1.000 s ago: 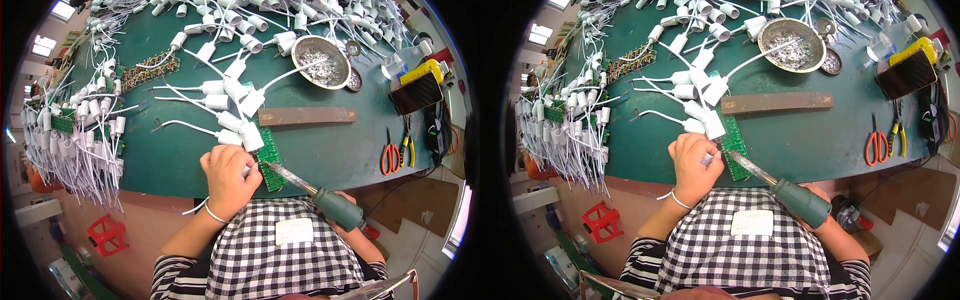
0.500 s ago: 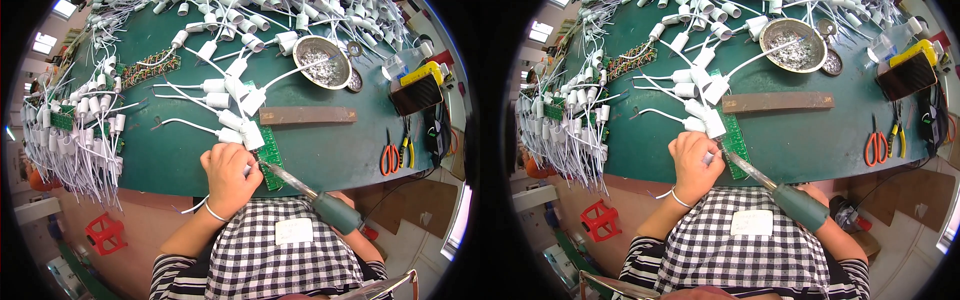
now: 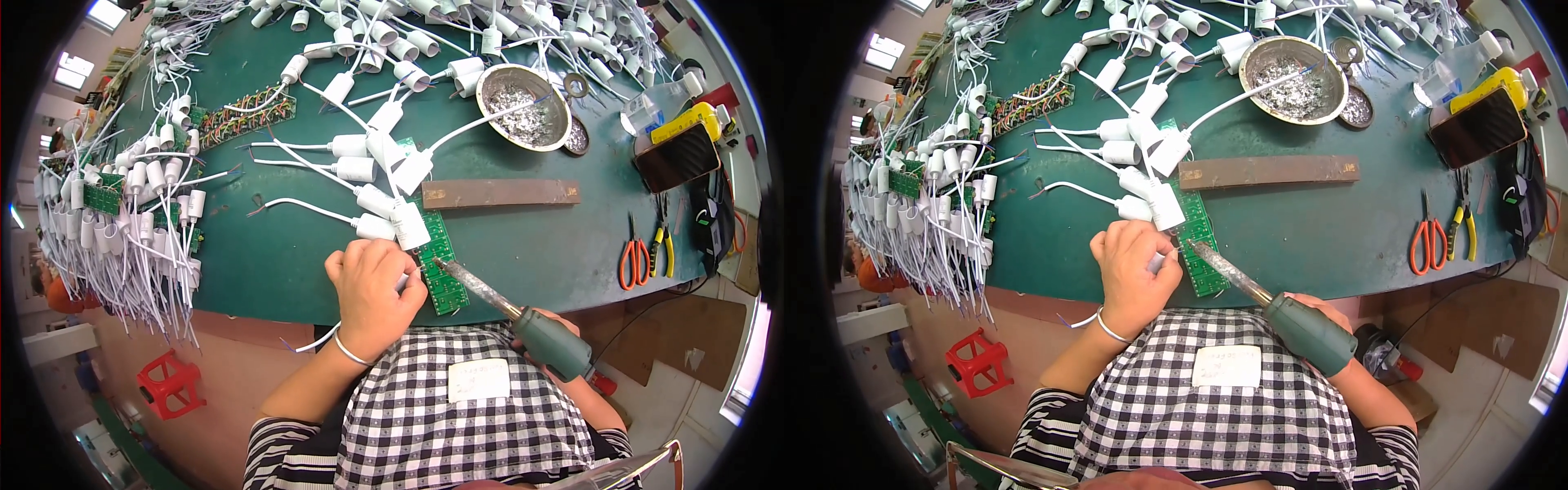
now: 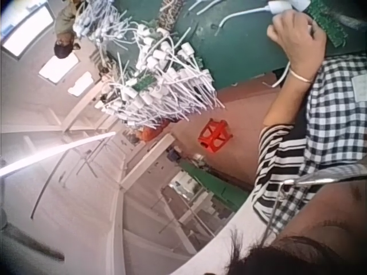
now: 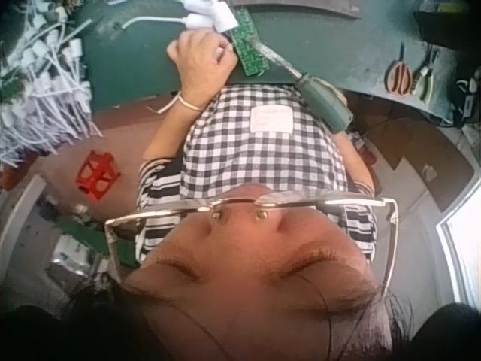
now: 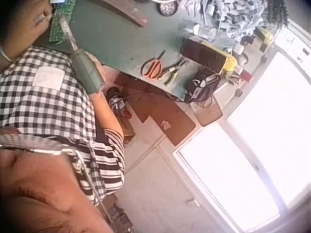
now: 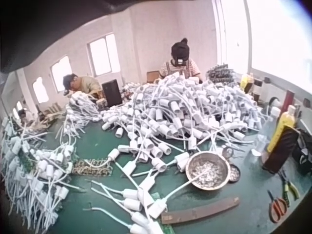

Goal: The person solders electrical wires onto small green circuit boards using a soldering iron.

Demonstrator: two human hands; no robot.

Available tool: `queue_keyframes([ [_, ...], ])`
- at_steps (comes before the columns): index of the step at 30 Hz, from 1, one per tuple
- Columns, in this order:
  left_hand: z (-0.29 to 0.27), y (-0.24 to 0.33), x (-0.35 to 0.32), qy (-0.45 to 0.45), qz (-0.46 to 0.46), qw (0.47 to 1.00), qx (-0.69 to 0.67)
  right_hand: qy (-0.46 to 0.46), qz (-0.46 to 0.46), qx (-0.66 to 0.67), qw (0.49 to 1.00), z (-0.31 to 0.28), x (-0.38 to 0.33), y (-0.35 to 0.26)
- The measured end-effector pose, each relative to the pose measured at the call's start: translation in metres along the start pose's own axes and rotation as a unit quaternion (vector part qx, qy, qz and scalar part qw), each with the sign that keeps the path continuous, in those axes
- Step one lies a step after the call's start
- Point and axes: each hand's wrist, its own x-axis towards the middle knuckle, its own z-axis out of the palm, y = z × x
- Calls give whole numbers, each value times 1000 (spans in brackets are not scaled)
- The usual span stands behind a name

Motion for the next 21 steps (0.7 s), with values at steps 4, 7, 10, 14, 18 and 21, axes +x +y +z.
queue_keyframes([
  [4,0,-1,0,5,4,1000,-4,-18,10,12,1000,0,0,-2],
  [7,-2,-1,1,-3,6,1000,-4,-22,14,-41,999,-2,-2,-3],
  [10,-2,0,3,-8,2,1000,-7,0,-104,-76,992,-1,2,6],
  [14,-3,1,4,-22,-4,1000,4,5,-54,-112,992,2,1,3],
  [18,-3,0,4,-23,-6,1000,11,-73,-46,-169,982,-6,4,-8],
  [21,-2,1,4,-30,-8,999,11,-60,12,-121,991,1,0,-12],
])
